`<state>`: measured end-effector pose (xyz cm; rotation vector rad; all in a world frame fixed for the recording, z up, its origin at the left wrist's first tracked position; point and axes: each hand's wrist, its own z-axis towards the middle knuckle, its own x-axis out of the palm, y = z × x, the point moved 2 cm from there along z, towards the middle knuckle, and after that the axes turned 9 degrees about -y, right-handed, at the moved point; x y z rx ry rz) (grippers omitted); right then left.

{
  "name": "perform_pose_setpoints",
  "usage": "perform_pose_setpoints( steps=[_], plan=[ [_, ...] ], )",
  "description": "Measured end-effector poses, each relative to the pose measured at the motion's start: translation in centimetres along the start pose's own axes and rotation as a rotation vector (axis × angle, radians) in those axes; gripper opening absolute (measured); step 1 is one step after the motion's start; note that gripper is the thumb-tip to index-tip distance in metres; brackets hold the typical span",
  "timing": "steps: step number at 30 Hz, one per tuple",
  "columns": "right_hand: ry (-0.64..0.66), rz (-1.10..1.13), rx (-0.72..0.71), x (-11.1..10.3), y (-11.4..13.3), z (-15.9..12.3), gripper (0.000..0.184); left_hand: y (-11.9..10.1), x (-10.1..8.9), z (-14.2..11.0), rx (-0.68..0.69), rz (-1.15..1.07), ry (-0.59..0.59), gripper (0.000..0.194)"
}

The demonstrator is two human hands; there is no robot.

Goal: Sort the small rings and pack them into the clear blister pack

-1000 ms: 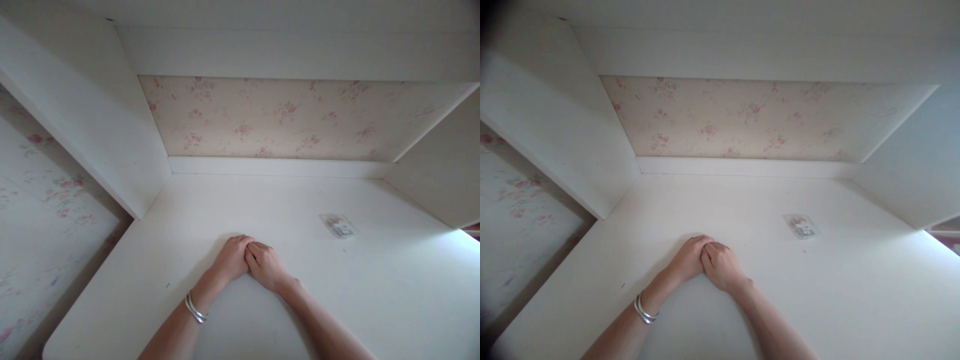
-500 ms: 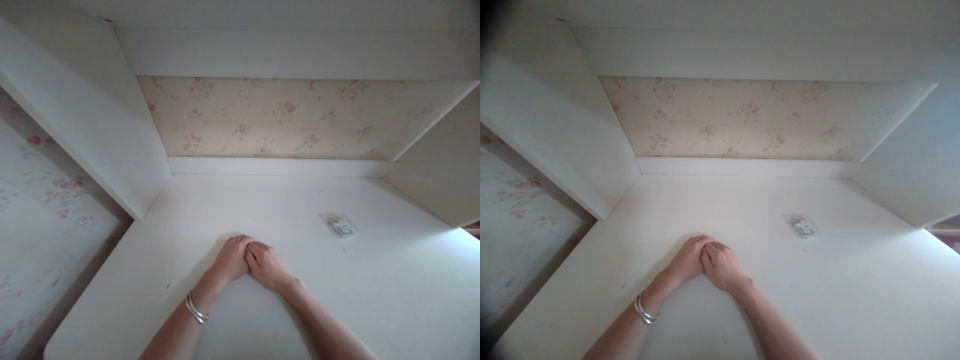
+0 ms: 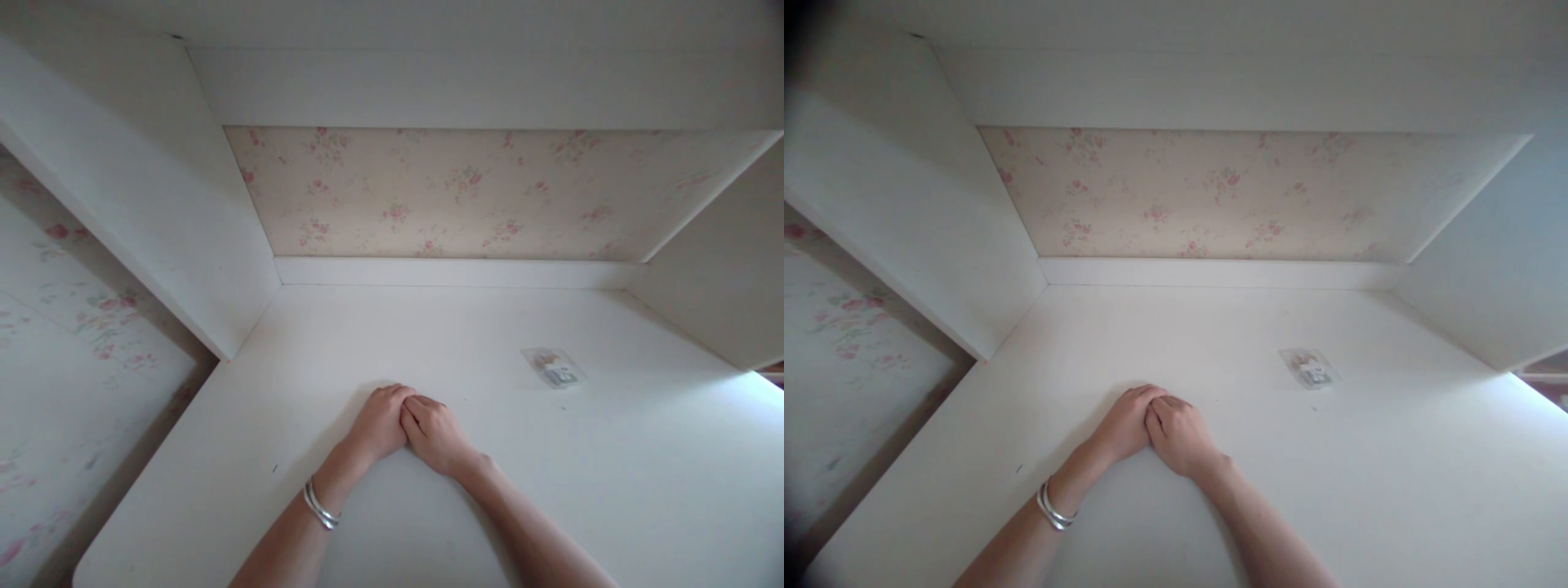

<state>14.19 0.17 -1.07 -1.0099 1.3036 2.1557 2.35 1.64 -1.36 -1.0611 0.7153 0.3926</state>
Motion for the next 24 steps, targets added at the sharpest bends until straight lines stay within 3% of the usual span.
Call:
perform_pose_setpoints(
  steps=[24],
  plan=[
    [-0.002,0.008,0.007,0.17,-0.15,-0.04,0.024,0.19,0.10,-0.06,0.007,0.010,-0.005,0.034]
  ],
)
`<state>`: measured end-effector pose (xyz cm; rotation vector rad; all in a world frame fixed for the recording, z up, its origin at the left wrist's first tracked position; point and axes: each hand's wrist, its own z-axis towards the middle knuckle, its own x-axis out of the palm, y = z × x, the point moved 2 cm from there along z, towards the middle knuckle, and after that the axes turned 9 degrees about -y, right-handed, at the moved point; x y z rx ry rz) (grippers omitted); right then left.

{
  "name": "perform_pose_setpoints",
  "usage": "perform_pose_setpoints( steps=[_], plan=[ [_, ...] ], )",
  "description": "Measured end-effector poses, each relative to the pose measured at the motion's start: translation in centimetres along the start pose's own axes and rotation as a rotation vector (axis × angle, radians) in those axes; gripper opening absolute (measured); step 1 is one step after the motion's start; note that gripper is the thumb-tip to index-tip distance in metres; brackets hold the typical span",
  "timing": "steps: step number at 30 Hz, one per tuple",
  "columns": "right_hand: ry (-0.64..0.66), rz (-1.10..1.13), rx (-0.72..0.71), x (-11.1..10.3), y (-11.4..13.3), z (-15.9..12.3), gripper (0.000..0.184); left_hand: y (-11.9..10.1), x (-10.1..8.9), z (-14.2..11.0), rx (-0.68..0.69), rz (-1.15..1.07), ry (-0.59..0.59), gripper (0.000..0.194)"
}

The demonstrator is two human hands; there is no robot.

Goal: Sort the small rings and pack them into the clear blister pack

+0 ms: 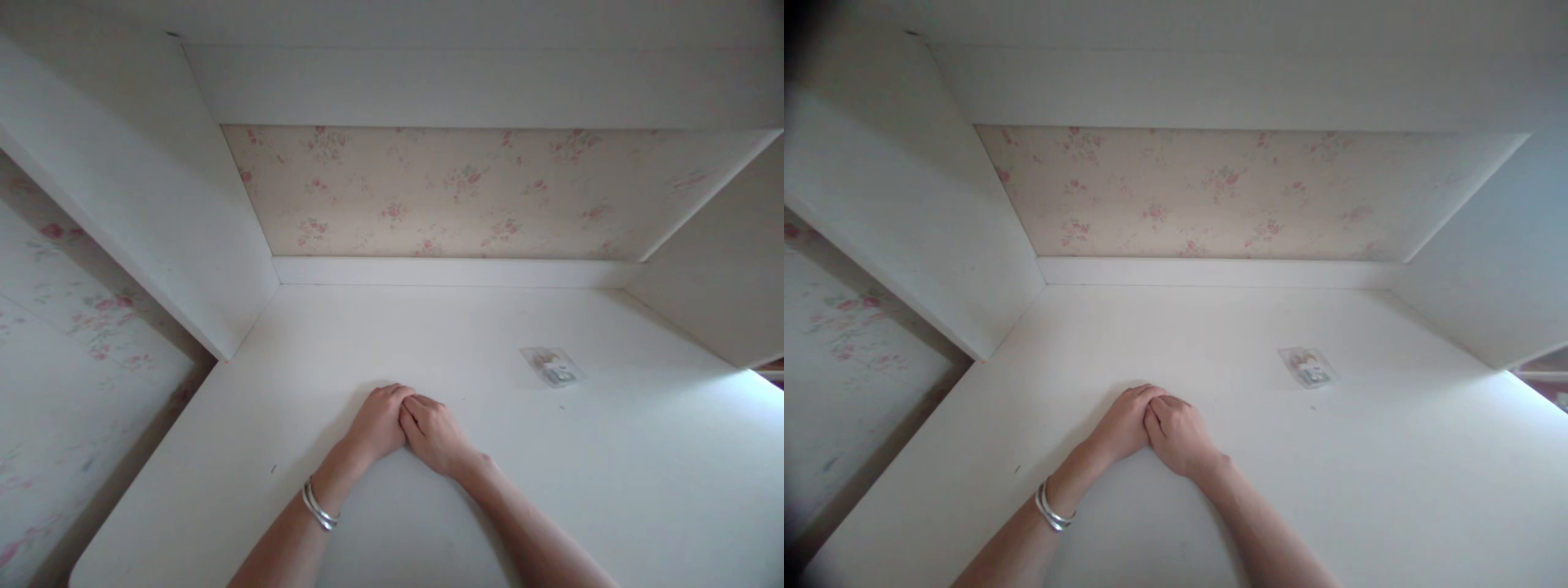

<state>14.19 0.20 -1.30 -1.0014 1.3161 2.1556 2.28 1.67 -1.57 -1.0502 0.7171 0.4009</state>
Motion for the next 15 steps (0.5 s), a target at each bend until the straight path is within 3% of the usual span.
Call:
perform_pose_setpoints(
  steps=[15],
  plan=[
    [0.008,-0.004,-0.003,-0.21,0.15,-0.02,0.024,-0.16,-0.09,-0.03,0.003,0.010,0.006,0.033]
  ],
)
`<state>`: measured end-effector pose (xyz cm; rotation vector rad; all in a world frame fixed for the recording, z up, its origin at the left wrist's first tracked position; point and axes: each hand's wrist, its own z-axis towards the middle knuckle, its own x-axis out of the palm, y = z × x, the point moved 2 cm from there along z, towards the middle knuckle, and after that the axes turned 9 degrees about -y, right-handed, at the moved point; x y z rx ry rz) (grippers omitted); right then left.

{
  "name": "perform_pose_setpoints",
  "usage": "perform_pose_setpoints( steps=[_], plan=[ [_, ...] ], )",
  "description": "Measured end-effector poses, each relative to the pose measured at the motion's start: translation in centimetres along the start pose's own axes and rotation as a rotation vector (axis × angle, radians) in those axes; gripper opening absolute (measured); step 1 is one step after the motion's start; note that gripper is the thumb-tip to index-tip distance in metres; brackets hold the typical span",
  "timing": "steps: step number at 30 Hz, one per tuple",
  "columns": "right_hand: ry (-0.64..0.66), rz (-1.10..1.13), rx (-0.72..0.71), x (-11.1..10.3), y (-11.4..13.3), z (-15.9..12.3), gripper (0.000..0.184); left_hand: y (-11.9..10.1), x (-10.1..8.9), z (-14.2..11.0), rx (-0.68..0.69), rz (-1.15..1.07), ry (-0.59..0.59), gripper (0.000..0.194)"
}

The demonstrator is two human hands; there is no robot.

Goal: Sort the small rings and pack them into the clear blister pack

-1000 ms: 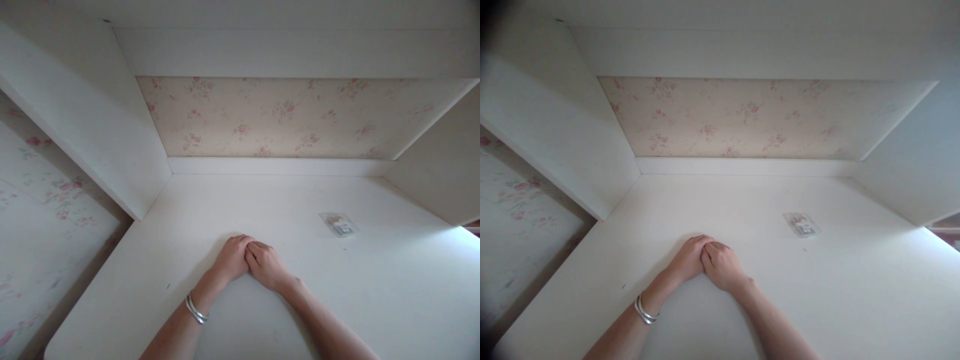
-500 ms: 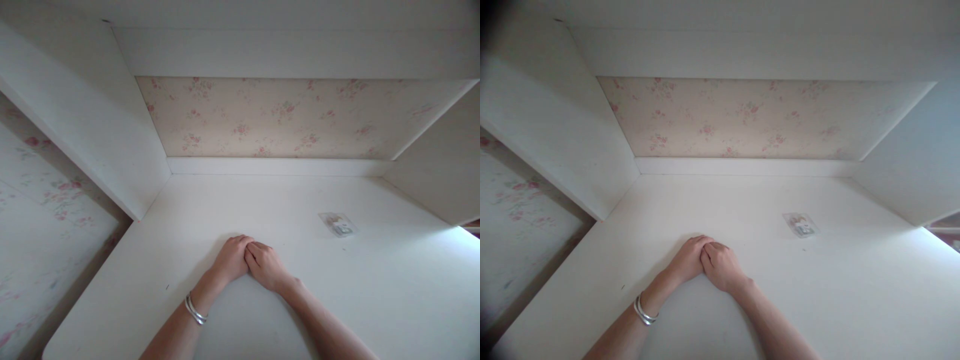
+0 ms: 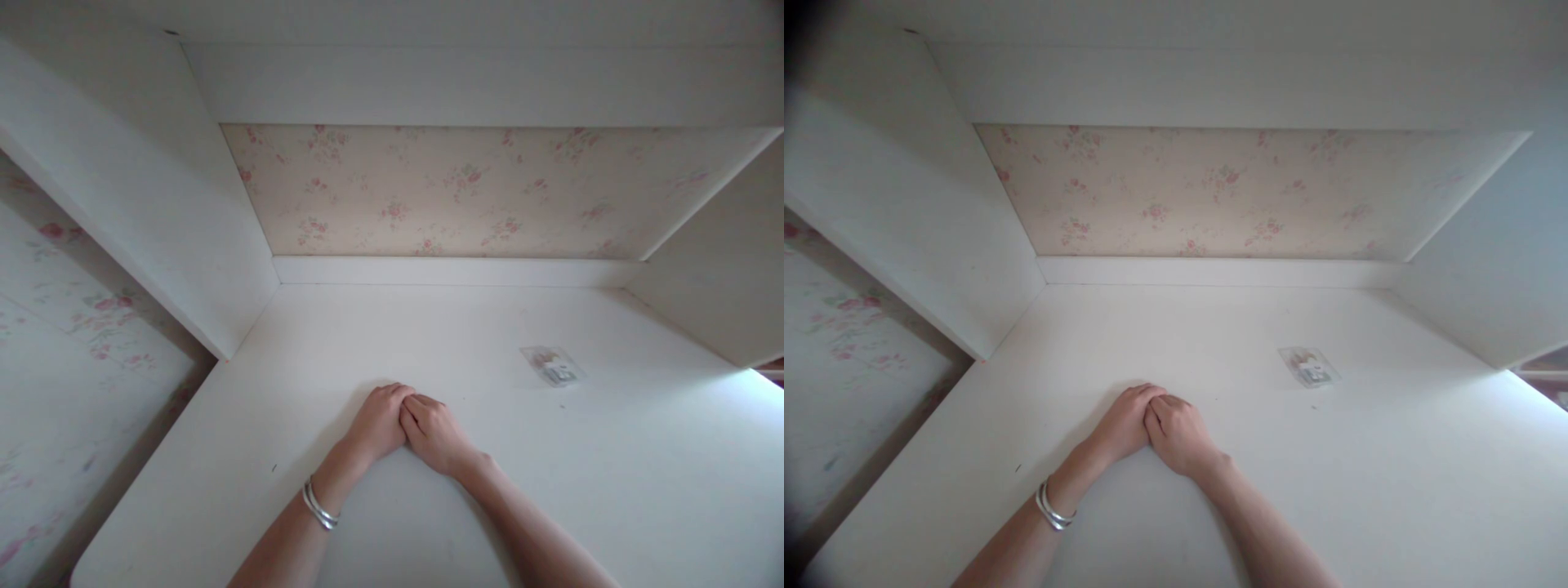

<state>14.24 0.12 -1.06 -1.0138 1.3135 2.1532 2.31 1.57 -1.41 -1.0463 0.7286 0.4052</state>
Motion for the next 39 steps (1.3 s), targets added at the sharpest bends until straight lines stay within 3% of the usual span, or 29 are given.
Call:
perform_pose_setpoints(
  steps=[39],
  plan=[
    [0.012,-0.010,-0.014,0.09,-0.09,0.01,0.024,0.09,0.13,0.09,0.004,-0.004,0.007,0.033]
  ],
)
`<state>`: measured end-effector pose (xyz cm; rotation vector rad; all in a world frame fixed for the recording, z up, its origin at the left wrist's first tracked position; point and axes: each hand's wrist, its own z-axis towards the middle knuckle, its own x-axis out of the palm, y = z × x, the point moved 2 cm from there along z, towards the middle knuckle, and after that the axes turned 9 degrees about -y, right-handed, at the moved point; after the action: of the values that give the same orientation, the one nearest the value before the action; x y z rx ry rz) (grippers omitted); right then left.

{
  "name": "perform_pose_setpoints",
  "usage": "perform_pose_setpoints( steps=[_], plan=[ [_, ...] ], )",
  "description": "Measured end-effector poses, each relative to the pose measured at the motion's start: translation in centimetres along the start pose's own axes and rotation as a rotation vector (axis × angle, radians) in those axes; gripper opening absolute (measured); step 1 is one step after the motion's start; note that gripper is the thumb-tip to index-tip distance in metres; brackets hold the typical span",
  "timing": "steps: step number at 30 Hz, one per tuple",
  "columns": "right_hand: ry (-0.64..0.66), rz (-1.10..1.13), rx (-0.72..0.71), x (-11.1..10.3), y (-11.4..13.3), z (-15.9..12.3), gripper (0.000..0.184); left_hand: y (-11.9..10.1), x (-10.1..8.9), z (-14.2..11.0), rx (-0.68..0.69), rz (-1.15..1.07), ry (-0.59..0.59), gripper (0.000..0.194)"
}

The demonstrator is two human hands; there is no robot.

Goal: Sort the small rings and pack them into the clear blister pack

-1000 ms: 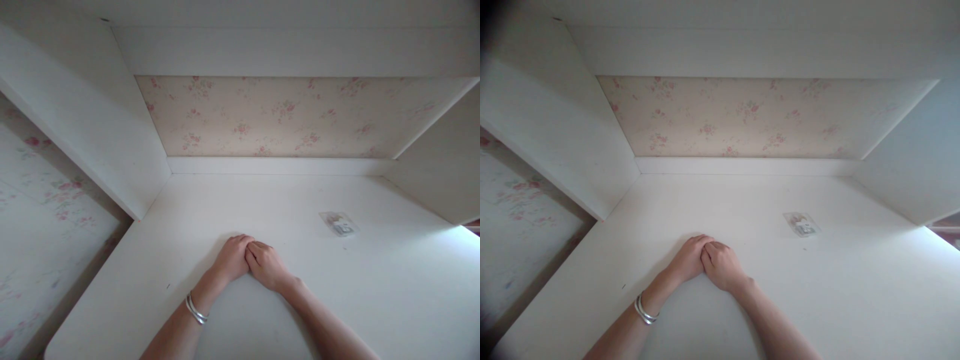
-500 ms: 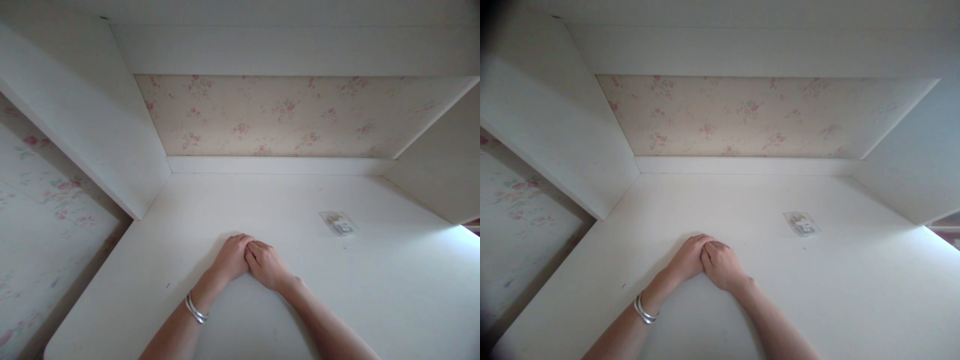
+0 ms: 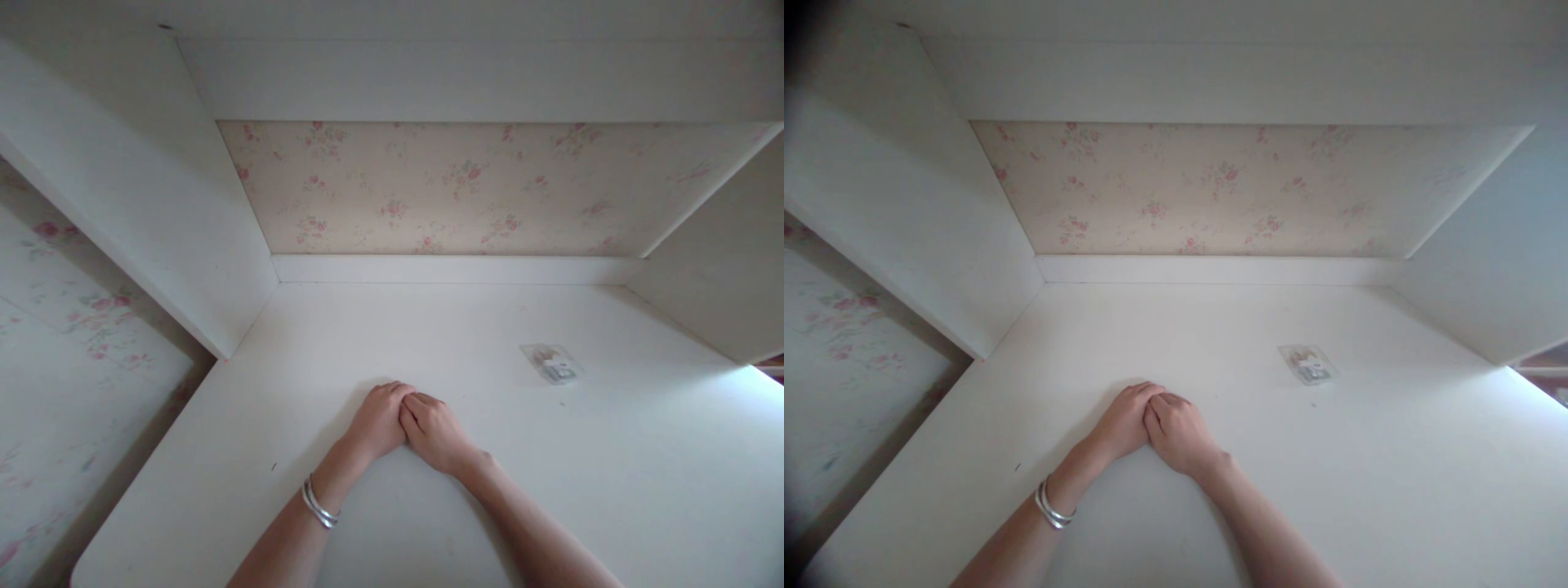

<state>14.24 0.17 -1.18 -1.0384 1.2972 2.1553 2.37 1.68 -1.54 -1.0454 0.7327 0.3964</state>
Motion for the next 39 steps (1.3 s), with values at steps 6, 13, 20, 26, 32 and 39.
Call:
perform_pose_setpoints(
  steps=[6,13,20,26,32,39],
  plan=[
    [0.002,-0.011,0.002,-0.09,0.11,0.02,0.024,-0.05,-0.01,-0.05,0.005,0.002,0.000,0.033],
    [0.006,-0.015,0.013,-0.10,0.15,-0.04,0.024,-0.09,-0.04,0.01,0.000,0.004,-0.002,0.032],
    [0.012,-0.012,0.011,-0.24,0.22,0.00,0.024,-0.15,-0.13,0.02,-0.005,0.015,0.008,0.032],
    [0.006,-0.019,0.009,-0.10,0.16,0.02,0.025,-0.24,-0.17,-0.01,-0.007,0.009,0.009,0.031],
    [0.011,-0.014,0.009,-0.13,0.17,-0.03,0.024,-0.10,-0.05,-0.05,-0.010,0.014,0.007,0.033],
    [0.014,-0.021,0.008,-0.26,0.19,-0.02,0.024,-0.10,-0.06,-0.02,-0.005,0.014,0.008,0.032]
  ],
)
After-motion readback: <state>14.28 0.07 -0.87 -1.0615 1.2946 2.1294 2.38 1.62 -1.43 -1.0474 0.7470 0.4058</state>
